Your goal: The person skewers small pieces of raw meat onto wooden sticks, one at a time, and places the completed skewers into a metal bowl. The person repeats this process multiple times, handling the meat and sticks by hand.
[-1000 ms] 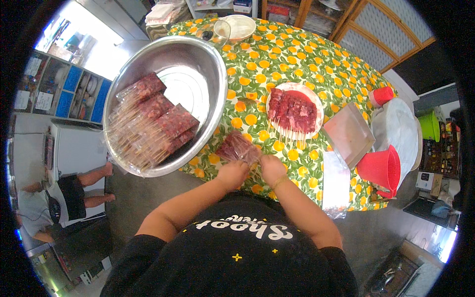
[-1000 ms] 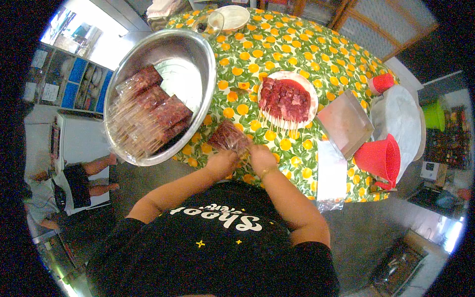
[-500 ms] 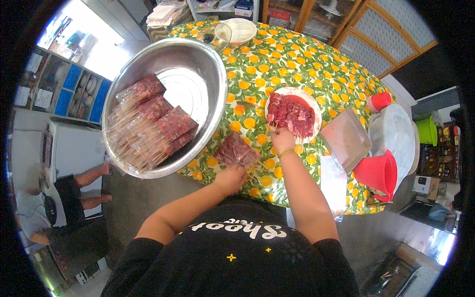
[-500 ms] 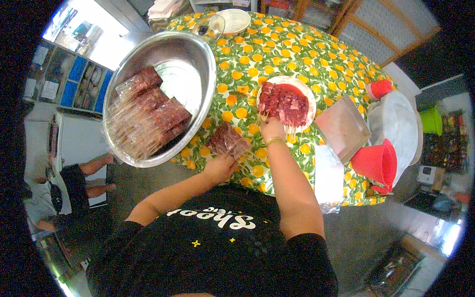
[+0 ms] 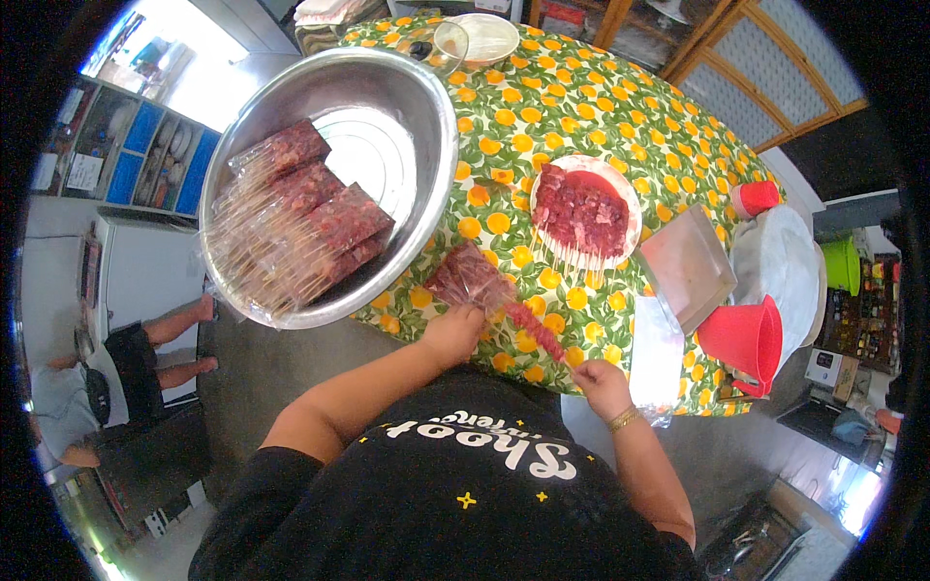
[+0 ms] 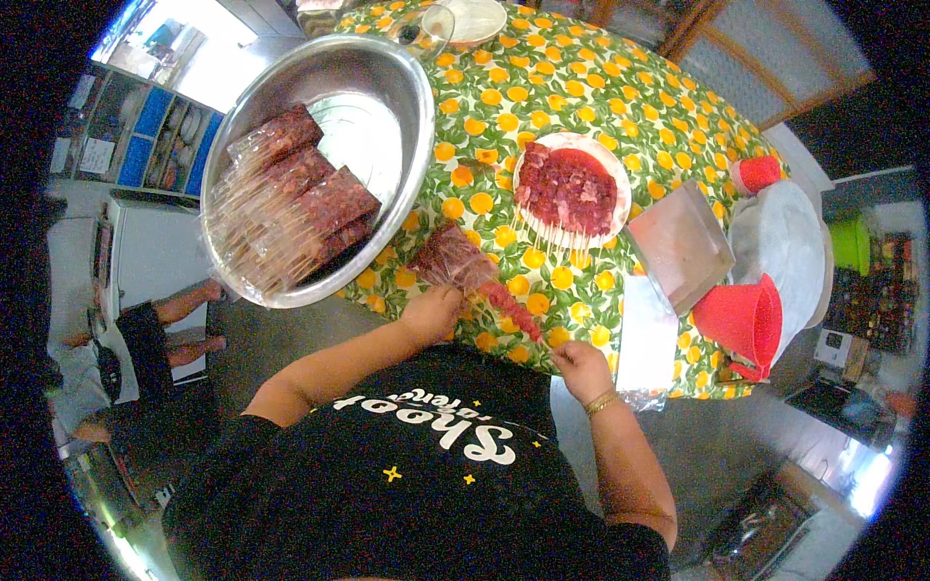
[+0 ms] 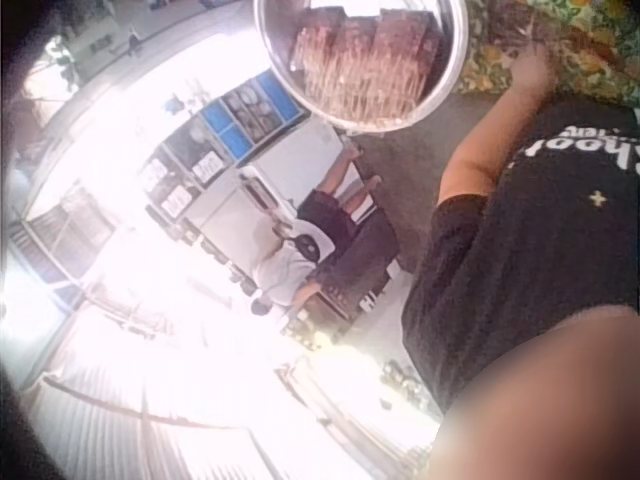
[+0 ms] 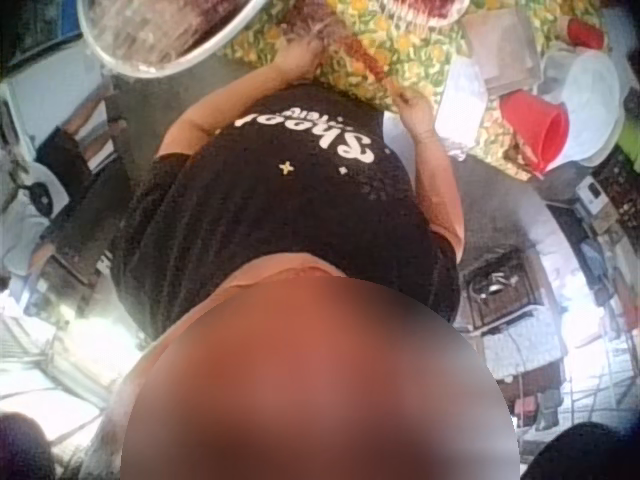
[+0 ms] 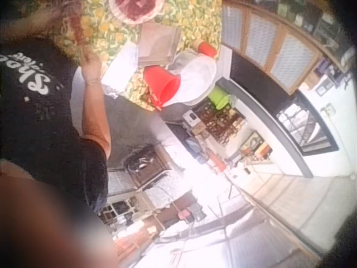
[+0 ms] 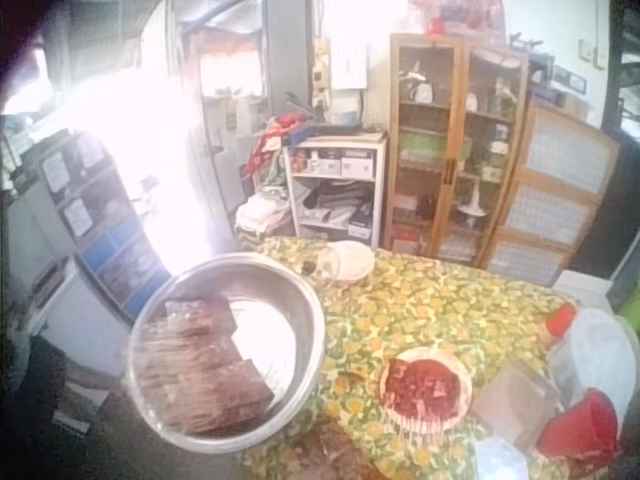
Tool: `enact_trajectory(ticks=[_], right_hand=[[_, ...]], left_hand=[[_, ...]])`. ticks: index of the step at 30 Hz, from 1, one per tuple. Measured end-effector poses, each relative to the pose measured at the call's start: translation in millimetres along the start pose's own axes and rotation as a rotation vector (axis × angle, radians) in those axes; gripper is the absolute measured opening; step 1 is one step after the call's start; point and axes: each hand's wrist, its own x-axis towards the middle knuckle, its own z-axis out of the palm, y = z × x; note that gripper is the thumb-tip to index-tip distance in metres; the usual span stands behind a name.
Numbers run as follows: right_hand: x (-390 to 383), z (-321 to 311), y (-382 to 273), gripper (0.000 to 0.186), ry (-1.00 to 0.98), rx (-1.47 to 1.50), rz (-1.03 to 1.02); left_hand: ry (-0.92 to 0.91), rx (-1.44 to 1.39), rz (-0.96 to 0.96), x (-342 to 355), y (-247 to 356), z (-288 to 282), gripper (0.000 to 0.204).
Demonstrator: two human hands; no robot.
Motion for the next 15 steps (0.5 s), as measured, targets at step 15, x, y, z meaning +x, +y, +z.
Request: enact_trajectory(ticks=[15], right_hand=[[115.2,91.3,-50.2,0.018,-0.05,-0.384,-0.278]], left_hand=[[0.042,0.02,0.029,-1.7,2.4,-1.0,0.018]])
